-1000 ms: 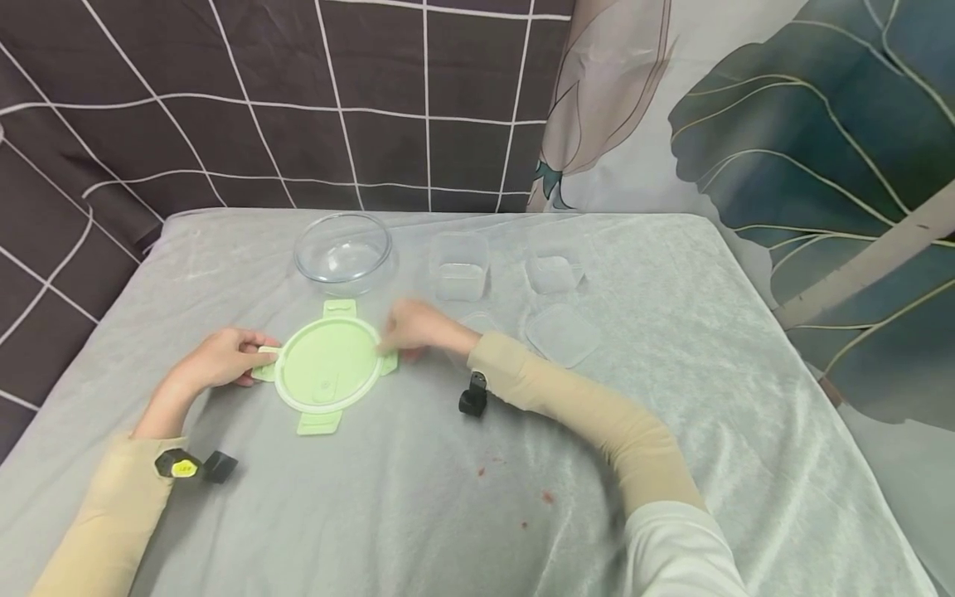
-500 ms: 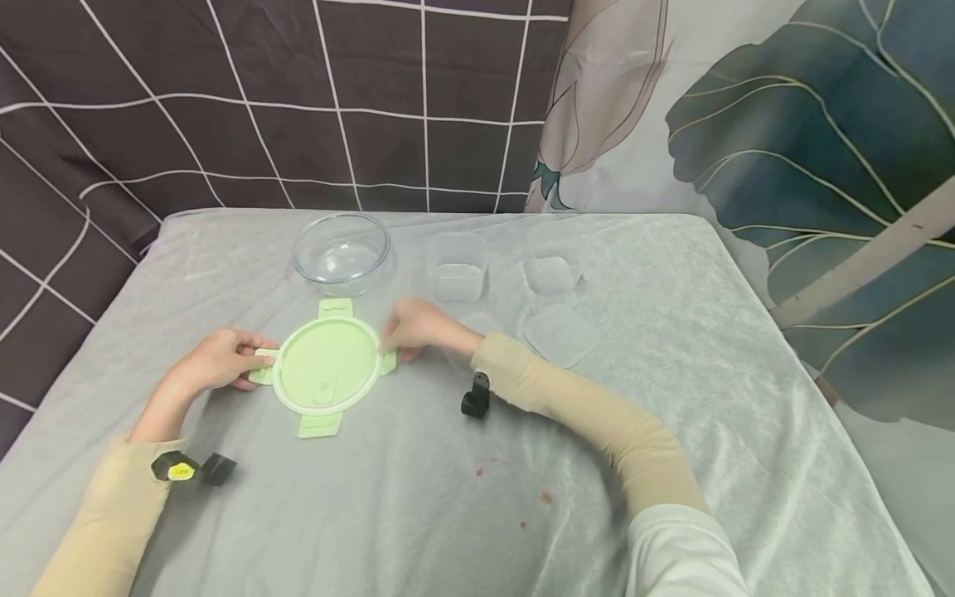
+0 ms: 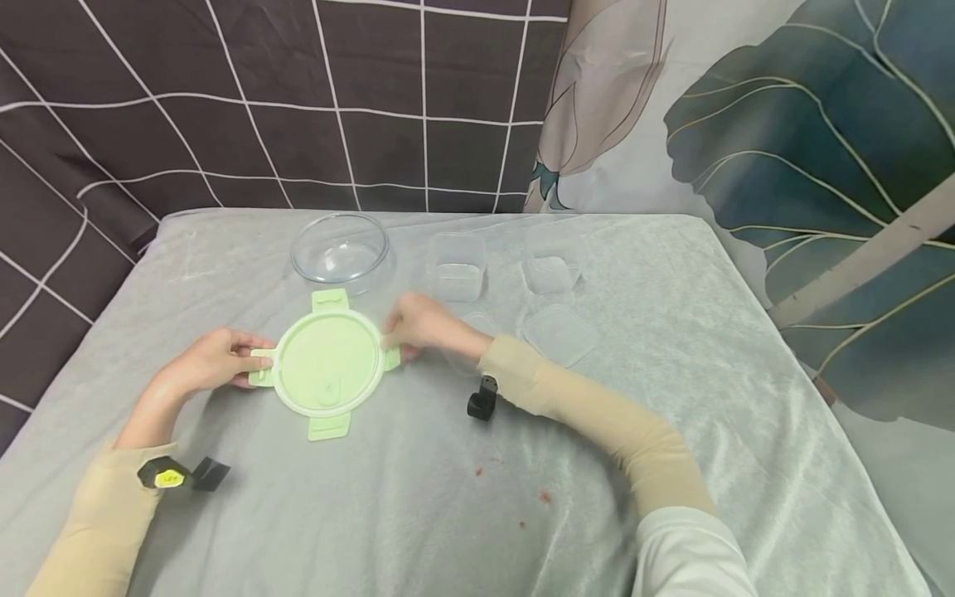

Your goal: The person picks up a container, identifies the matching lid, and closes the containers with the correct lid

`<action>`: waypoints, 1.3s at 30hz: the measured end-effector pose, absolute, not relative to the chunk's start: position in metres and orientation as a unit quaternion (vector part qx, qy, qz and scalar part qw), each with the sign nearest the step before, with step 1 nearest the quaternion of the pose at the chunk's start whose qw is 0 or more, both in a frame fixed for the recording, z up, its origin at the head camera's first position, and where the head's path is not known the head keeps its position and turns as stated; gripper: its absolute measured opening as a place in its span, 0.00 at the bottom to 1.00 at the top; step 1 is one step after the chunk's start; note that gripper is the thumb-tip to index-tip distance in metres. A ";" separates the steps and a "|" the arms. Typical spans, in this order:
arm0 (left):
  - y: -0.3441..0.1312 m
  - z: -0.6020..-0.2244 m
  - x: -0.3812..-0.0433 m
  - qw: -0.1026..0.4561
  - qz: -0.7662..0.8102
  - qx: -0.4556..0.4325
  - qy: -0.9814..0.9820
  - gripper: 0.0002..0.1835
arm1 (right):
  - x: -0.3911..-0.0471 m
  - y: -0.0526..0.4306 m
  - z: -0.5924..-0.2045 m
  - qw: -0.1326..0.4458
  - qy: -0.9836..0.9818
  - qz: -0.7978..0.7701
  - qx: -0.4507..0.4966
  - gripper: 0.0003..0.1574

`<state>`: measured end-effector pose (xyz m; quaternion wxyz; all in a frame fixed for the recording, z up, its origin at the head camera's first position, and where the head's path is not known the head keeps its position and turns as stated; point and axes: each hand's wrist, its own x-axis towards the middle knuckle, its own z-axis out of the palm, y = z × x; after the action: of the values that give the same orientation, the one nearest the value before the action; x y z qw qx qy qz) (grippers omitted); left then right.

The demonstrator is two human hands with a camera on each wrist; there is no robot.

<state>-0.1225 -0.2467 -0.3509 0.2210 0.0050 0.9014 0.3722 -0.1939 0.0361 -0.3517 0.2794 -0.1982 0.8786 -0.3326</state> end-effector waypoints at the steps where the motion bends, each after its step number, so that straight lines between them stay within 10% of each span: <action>1: -0.247 -0.350 -0.122 0.219 0.374 0.007 0.901 0.23 | -0.194 0.037 -0.349 0.278 0.879 -0.334 -0.196 0.17; 39: -0.234 -0.299 -0.138 0.053 0.473 0.023 0.879 0.22 | -0.227 0.064 -0.275 0.116 0.902 -0.333 -0.250 0.13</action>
<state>-0.1381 -0.2338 -0.2987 0.0526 0.0231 0.8792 0.4730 -0.2268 0.0639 -0.2751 0.1163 -0.2497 0.9017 -0.3333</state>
